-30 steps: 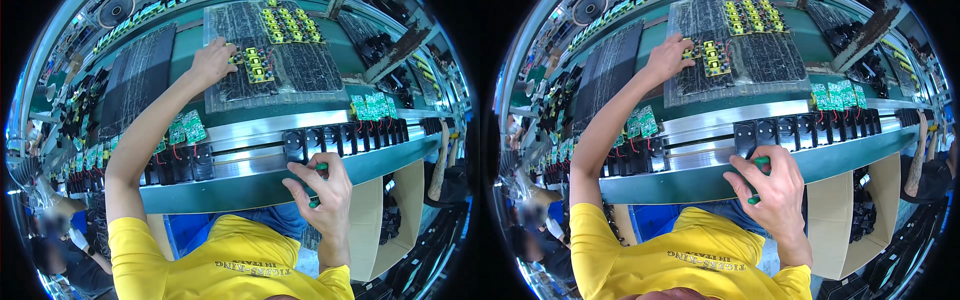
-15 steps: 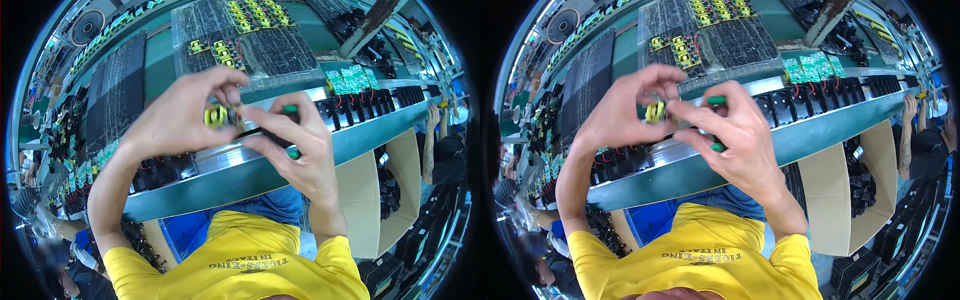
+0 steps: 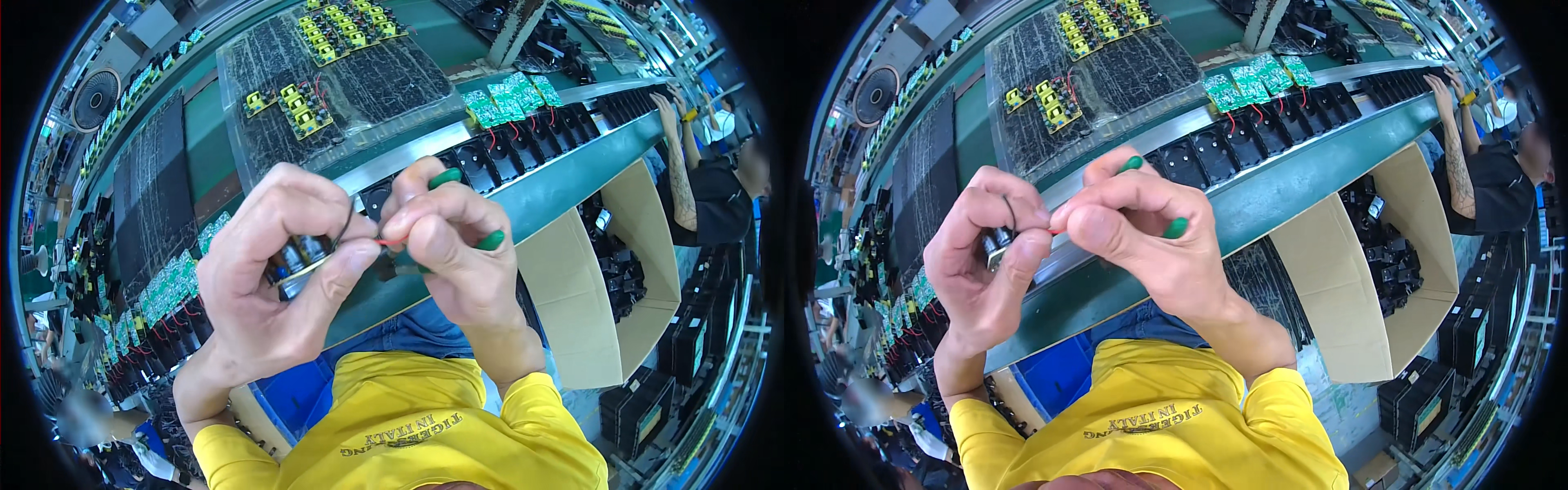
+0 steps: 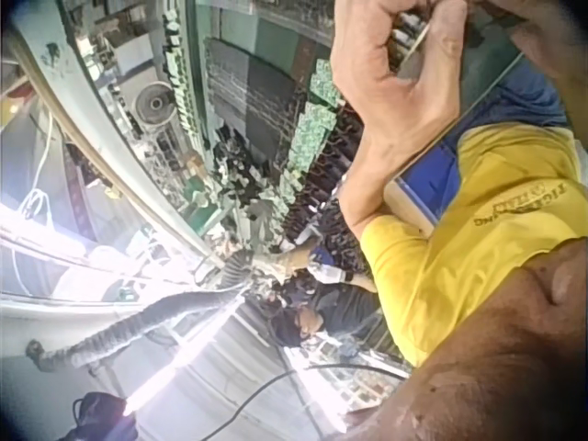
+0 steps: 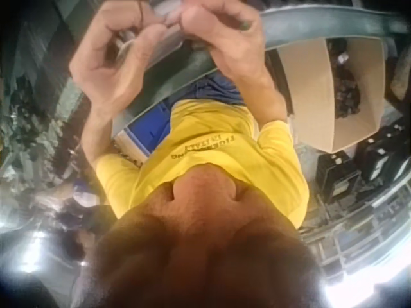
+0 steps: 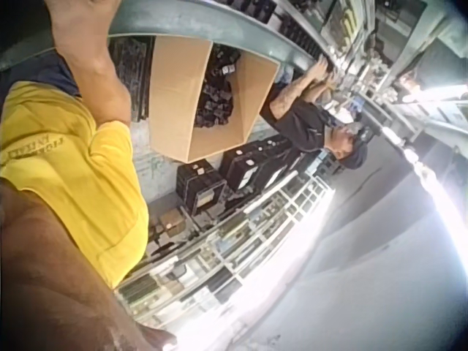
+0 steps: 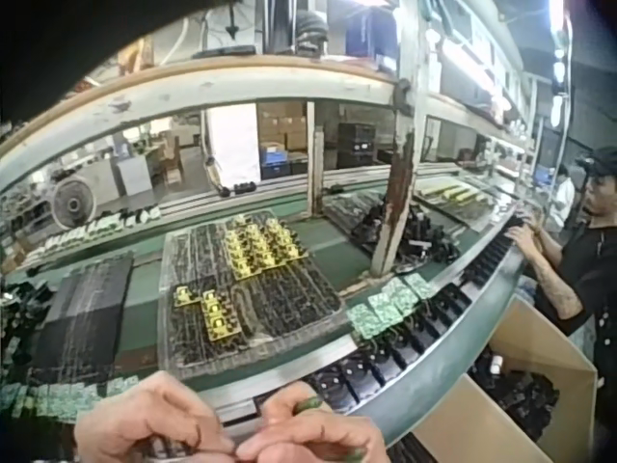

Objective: Assembling electronic components onto circuit boards on a manual assembly line.

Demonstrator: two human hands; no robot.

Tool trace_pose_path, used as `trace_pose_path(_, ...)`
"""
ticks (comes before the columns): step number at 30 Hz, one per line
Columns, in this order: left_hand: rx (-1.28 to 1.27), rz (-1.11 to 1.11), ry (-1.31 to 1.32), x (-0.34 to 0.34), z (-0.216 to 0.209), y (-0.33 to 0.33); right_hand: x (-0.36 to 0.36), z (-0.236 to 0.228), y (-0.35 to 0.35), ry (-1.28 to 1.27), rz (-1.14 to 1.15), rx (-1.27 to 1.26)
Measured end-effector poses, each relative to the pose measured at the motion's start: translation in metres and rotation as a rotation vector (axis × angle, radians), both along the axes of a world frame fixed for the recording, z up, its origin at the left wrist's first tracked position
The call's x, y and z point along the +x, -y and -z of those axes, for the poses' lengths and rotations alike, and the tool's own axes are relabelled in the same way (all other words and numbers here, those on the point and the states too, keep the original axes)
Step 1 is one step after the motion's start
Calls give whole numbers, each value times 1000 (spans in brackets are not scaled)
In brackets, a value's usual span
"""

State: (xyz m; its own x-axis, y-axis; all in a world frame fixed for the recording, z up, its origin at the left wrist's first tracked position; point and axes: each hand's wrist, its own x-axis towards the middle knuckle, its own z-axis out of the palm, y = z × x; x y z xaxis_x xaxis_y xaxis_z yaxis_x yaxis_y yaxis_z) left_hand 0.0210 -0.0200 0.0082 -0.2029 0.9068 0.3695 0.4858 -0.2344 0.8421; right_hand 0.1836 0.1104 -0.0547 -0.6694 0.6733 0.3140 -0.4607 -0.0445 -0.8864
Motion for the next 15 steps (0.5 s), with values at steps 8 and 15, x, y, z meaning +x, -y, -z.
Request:
trace_pose_path(8, -314, -175, -20, -17, 7, -25, 31, 20, -26, 501, 257, 635)
trace_pose_path(15, -373, -188, -188, -37, 55, -45, 25, 51, -27, 712, 395, 1151)
